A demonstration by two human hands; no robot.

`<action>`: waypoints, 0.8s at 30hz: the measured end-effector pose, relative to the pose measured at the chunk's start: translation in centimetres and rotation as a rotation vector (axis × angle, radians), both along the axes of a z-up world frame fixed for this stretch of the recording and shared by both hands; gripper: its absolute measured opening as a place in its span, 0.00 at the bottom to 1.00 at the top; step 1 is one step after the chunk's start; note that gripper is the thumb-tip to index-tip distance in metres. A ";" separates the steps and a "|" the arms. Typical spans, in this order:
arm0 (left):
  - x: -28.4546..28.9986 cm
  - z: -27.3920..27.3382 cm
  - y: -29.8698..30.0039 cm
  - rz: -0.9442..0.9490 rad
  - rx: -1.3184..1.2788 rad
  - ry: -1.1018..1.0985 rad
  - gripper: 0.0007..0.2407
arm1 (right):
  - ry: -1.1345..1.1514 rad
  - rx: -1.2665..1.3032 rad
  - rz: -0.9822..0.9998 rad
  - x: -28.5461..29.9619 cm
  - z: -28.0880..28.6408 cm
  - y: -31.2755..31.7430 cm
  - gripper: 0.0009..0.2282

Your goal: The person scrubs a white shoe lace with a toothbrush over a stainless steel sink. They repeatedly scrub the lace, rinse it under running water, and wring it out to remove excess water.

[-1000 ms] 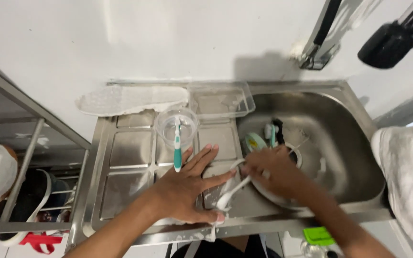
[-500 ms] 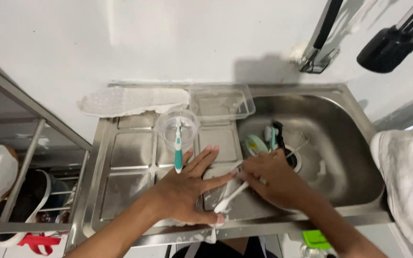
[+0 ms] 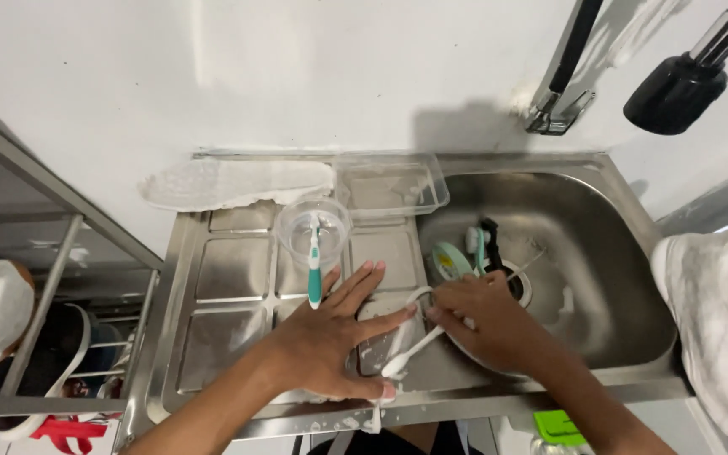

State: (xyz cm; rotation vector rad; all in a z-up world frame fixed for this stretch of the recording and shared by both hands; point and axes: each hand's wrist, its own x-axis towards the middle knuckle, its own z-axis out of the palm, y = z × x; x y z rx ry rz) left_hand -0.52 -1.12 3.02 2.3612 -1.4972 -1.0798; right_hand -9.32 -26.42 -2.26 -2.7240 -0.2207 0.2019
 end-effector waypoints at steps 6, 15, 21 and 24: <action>0.3 -1.1 0.1 -0.018 -0.063 -0.029 0.40 | -0.135 0.085 -0.075 1.7 -5.1 -5.6 0.09; 0.1 -0.8 0.0 0.000 -0.034 0.007 0.40 | -0.113 -0.089 -0.179 0.2 -0.3 -1.8 0.10; -1.2 -2.4 1.1 -0.045 -0.569 -0.202 0.19 | -0.196 0.106 -0.564 -0.6 -0.8 -6.6 0.13; -1.3 -5.4 0.6 -0.088 -0.882 -0.401 0.09 | -0.064 0.040 -0.577 0.1 -0.6 -5.2 0.13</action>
